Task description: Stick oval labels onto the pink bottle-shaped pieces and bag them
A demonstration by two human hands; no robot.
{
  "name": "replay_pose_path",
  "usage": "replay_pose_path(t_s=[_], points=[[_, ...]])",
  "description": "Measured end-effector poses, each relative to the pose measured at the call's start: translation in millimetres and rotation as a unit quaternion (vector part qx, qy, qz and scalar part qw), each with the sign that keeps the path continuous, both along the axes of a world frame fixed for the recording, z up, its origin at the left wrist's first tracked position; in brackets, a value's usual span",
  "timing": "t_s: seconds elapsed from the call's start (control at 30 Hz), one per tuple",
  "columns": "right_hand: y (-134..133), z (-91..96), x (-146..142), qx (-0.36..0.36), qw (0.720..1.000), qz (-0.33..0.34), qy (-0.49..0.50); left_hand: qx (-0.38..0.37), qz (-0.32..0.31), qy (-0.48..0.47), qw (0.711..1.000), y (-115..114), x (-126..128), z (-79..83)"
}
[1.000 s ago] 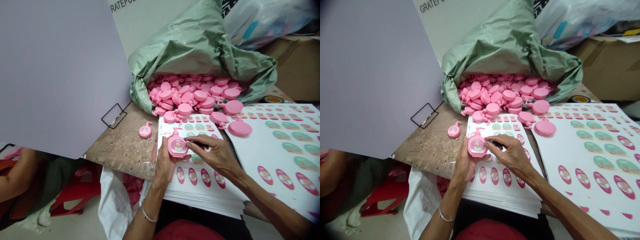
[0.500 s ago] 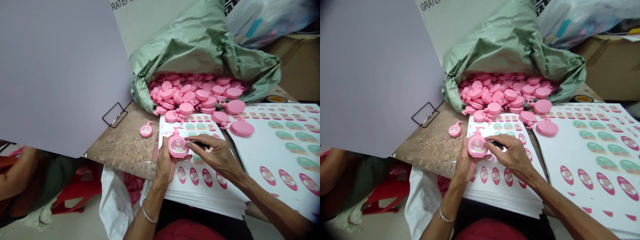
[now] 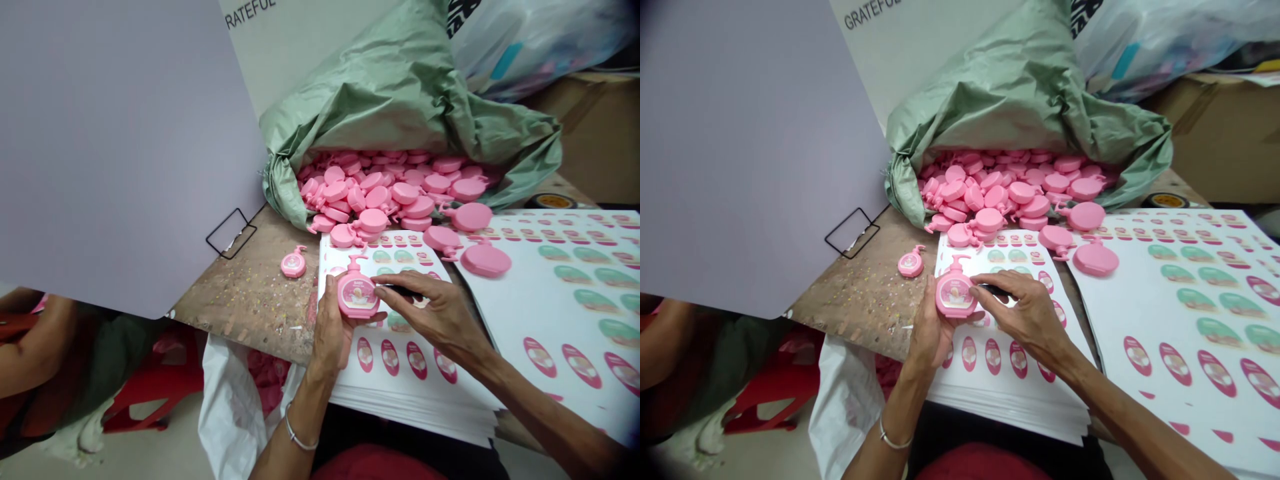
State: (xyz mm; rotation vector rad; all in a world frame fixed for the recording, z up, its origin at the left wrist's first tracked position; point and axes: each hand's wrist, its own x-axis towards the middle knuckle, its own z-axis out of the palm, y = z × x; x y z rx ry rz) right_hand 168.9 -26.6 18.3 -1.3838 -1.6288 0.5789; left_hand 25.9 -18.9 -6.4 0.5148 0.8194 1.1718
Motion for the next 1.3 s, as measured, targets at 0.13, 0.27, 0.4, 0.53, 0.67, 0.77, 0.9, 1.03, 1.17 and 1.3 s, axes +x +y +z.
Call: replay_pose_path(t_s=[0.13,0.27,0.4,0.53,0.67,0.77,0.9,1.03,1.17,1.3], points=[[0,-0.5,0,0.001,1.000,-0.001,0.005,0.000,0.002,-0.002,1.000,0,0,-0.6],[0,-1.9,1,0.006,1.000,0.001,-0.003,0.009,-0.003,-0.014,1.000,0,-1,-2.5],[0,-2.7,1,0.008,1.000,-0.002,-0.011,0.014,-0.001,-0.014,1.000,0,-1,-1.8],[0,-2.5,-1,0.013,1.000,-0.006,-0.017,0.016,0.002,-0.004,1.000,0,0,1.5],[1,-2.2,-2,0.021,0.999,-0.010,-0.028,0.025,-0.005,-0.006,1.000,-1,0,4.1],[2,-4.4,2,0.053,0.996,-0.006,-0.069,0.045,-0.025,0.024,0.998,-2,-2,3.0],[2,-12.3,6,0.072,0.975,-0.085,-0.190,0.065,0.028,0.128,0.989,-5,-2,-0.5],[1,-24.7,-16,0.018,0.990,-0.128,-0.064,0.091,0.103,0.198,0.971,-13,7,-1.9],[7,-38.7,-35,-0.020,0.993,-0.115,0.028,0.102,0.136,0.210,0.963,-17,10,-2.3],[16,-48.3,18,-0.024,0.985,-0.170,-0.032,0.060,0.114,0.256,0.958,-4,-26,-6.0]])
